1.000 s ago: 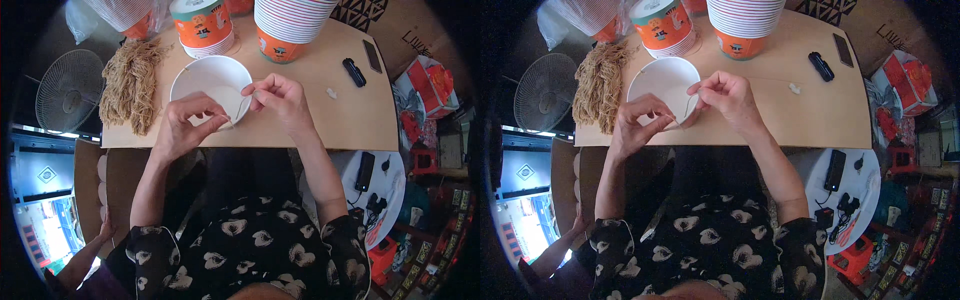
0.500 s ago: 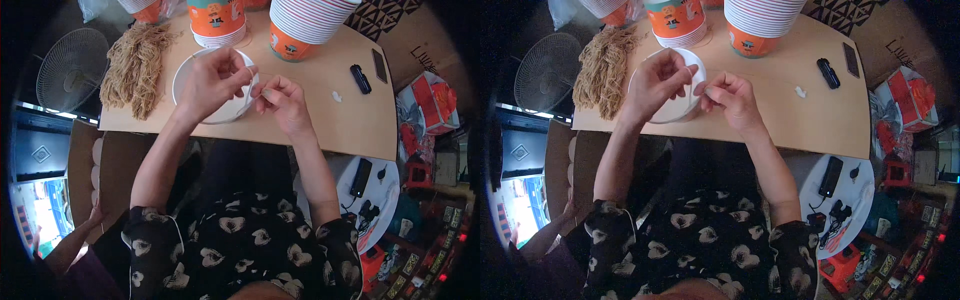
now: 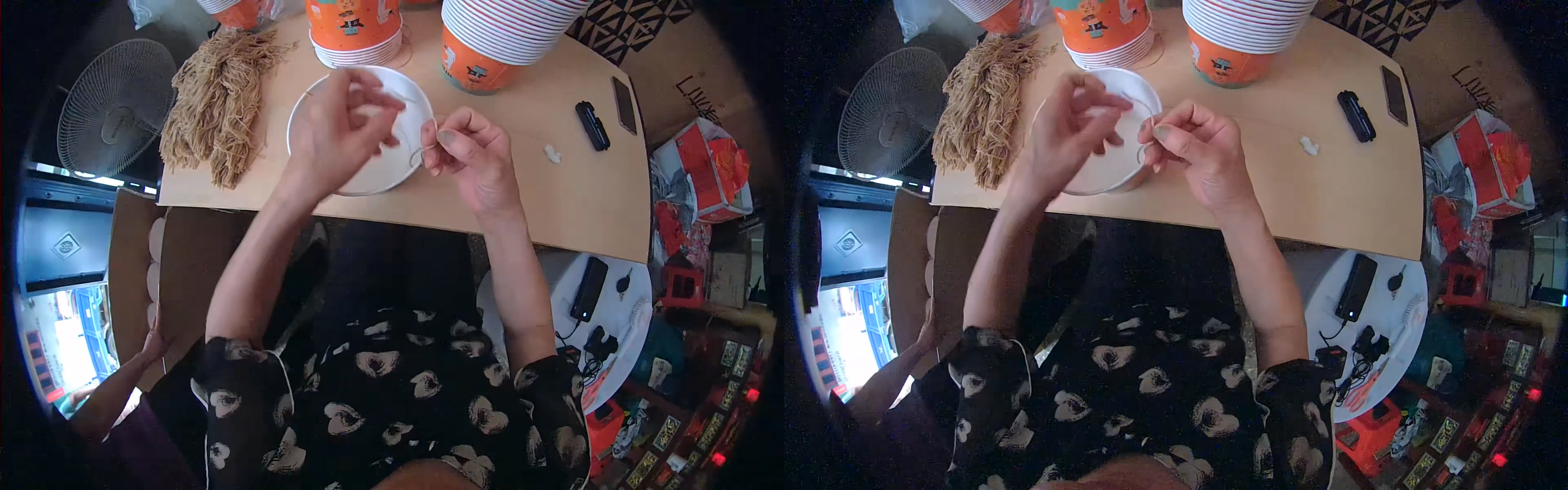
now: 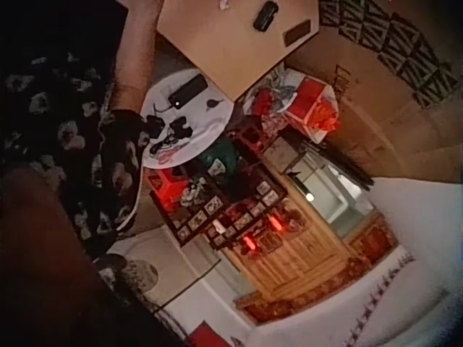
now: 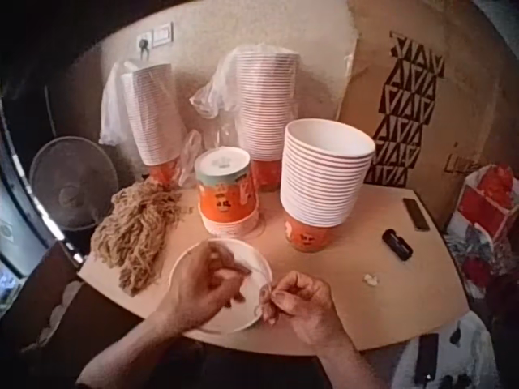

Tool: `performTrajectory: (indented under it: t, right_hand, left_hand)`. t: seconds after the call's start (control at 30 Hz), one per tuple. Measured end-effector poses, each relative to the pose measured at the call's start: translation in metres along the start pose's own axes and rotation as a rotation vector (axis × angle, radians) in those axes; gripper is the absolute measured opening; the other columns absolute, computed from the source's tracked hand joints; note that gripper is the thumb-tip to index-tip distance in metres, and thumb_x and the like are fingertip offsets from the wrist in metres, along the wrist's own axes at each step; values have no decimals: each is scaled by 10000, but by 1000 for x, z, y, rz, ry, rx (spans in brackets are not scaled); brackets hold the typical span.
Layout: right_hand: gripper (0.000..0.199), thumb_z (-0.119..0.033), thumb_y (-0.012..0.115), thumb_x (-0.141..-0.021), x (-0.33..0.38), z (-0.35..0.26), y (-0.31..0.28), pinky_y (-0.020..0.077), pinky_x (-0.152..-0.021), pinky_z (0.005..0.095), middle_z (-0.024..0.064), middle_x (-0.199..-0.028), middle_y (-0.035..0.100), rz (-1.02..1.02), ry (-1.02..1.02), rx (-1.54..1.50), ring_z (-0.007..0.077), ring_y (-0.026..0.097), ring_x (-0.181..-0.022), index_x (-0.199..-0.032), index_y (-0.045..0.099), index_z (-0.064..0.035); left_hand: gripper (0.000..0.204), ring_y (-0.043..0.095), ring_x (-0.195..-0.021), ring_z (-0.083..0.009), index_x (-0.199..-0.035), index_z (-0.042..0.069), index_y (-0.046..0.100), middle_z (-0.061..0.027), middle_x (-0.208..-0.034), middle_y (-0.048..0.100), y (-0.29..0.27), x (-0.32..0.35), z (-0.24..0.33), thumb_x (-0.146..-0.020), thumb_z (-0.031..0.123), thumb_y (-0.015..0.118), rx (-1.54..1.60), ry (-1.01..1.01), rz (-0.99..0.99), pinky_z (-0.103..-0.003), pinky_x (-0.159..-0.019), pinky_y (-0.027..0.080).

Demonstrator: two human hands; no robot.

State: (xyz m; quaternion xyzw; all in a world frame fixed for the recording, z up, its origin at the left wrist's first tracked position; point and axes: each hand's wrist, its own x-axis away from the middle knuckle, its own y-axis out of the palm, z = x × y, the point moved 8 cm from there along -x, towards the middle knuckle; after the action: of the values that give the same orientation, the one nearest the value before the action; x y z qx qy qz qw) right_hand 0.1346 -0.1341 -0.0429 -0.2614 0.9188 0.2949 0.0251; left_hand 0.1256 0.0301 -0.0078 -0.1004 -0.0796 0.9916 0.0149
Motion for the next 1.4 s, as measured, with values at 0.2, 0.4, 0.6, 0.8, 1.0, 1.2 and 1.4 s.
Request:
performTrajectory:
  t: [0.2, 0.4, 0.6, 0.8, 1.0, 1.2, 1.4]
  right_hand:
    - [79, -61, 622, -937, 1, -7, 4, 541, -671, 253, 148, -967, 712, 50, -38, 132, 132, 652, -741, -951, 636, 16]
    - [88, -53, 645, -942, 8, -23, 11, 527, -689, 233, 127, -1001, 718, 56, -110, 298, 100, 629, -755, -966, 643, 32]
    - [129, -108, 634, -976, 28, -32, 3, 498, -681, 222, 15, -901, 673, 216, -127, 663, 63, 586, -756, -1002, 644, 18]
    - [155, -143, 606, -999, 36, -15, 16, 387, -569, 239, -4, -727, 525, 163, -114, 796, 60, 453, -653, -955, 601, 5]
    - [140, -117, 633, -979, 38, -4, 20, 470, -628, 217, 6, -797, 618, 89, 96, 610, 55, 559, -698, -986, 622, 23]
    - [100, -58, 629, -959, 35, 0, 29, 513, -711, 226, 43, -889, 662, 45, 94, 499, 76, 609, -781, -1010, 638, 28]
    - [74, 31, 649, -892, 31, -25, 50, 513, -714, 234, 113, -1106, 642, -5, -395, 912, 96, 609, -823, -964, 635, 26]
  left_hand:
    - [291, 669, -706, -107, -1082, -60, 586, -126, -982, 692, 30, 30, 13, -883, 98, 727, -46, -13, -130, -235, -563, 514]
    - [196, 627, -670, -64, -963, -57, 699, -85, -961, 710, 31, 27, 5, -875, 112, 747, -174, 9, -186, -222, -566, 500]
    - [111, 577, -654, -34, -1016, -13, 675, -9, -834, 664, 32, 26, -3, -938, 65, 683, 106, -91, -301, -188, -546, 437]
    - [158, 597, -653, -35, -1077, -4, 688, -30, -868, 710, 14, 26, -2, -925, 39, 689, 15, -132, -464, -177, -548, 466]
    - [147, 629, -662, -40, -1048, 11, 727, -41, -882, 729, 6, 19, 2, -903, 27, 711, -33, -97, -521, -182, -563, 503]
    - [148, 647, -688, -49, -1043, 1, 732, -44, -852, 728, 2, 17, 13, -899, 36, 721, -112, -110, -548, -191, -590, 523]
    - [136, 654, -747, -59, -1033, -21, 716, -47, -850, 726, -3, 20, 2, -912, 42, 709, -52, -201, -513, -207, -659, 538]
